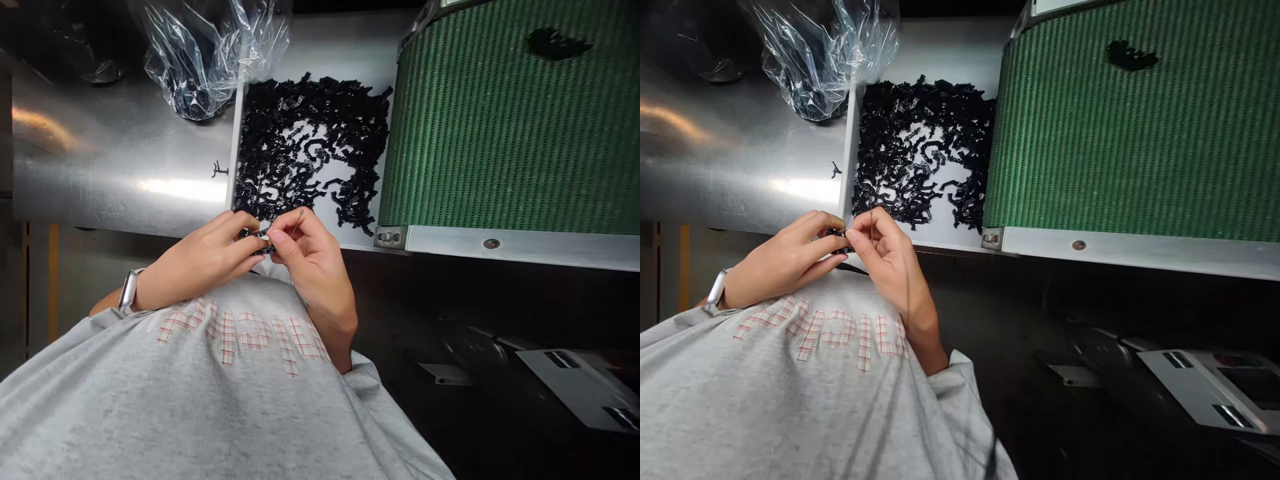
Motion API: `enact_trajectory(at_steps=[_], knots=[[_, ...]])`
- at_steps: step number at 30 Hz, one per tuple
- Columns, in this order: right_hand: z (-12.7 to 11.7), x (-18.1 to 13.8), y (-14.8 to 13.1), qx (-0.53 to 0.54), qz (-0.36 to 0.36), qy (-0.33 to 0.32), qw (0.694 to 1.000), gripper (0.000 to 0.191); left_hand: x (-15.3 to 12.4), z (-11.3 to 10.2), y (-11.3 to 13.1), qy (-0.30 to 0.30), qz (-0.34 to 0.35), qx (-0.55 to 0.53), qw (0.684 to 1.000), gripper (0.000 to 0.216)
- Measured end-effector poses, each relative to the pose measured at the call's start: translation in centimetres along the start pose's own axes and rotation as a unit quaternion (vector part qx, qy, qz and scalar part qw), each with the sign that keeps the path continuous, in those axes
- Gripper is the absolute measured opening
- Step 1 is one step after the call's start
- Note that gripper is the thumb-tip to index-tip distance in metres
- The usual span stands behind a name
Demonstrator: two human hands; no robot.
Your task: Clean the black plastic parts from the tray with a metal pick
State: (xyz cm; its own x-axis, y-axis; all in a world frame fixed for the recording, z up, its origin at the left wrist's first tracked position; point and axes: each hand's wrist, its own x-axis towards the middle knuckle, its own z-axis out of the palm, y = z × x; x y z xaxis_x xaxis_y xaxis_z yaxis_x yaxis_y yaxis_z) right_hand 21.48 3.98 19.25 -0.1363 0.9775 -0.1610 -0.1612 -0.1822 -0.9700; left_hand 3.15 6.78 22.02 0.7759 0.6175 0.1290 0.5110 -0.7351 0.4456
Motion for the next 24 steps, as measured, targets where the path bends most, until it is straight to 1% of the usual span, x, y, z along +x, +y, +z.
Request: enact_trajectory(at_steps=[3, 6, 8, 11, 13, 18, 21, 23, 24], knots=[[-0.1, 0.0, 0.2, 0.008, -0.006, 0.009, 1.0, 0.014, -0.2, -0.1, -0.2, 0.012, 0.008, -0.009, 1.0, 0.027], [-0.2, 0.1, 0.4, 0.044, 0.011, 0.02, 0.999, 0.014, -0.3, -0.2, -0.4, 0.022, 0.003, -0.017, 1.0, 0.026], [-0.3, 0.2, 0.6, 0.08, 0.029, 0.016, 0.996, 0.021, -0.4, -0.2, -0.5, 0.033, 0.006, -0.02, 0.999, 0.024], [-0.4, 0.5, 0.9, 0.111, 0.054, -0.013, 0.992, 0.032, -0.5, -0.1, -0.5, 0.045, 0.019, -0.012, 0.999, 0.022], [-0.5, 0.7, 1.0, 0.108, 0.06, -0.027, 0.992, 0.032, -0.5, 0.0, -0.5, 0.043, 0.026, -0.003, 0.999, 0.021], [-0.6, 0.7, 1.4, 0.106, 0.043, -0.026, 0.993, 0.025, -0.6, -0.3, -0.7, 0.045, 0.027, -0.009, 0.999, 0.02], [-0.6, 0.6, 1.4, 0.119, 0.04, -0.009, 0.992, 0.027, -0.7, -0.4, -1.4, 0.07, 0.028, -0.066, 0.995, 0.025], [-0.6, 0.5, 1.1, 0.125, 0.034, 0.019, 0.991, 0.03, -0.8, -0.1, -1.9, 0.116, 0.014, -0.136, 0.984, 0.035], [-0.6, 0.5, 0.8, 0.126, 0.029, 0.033, 0.991, 0.031, -0.8, 0.1, -2.1, 0.145, -0.003, -0.181, 0.973, 0.041]])
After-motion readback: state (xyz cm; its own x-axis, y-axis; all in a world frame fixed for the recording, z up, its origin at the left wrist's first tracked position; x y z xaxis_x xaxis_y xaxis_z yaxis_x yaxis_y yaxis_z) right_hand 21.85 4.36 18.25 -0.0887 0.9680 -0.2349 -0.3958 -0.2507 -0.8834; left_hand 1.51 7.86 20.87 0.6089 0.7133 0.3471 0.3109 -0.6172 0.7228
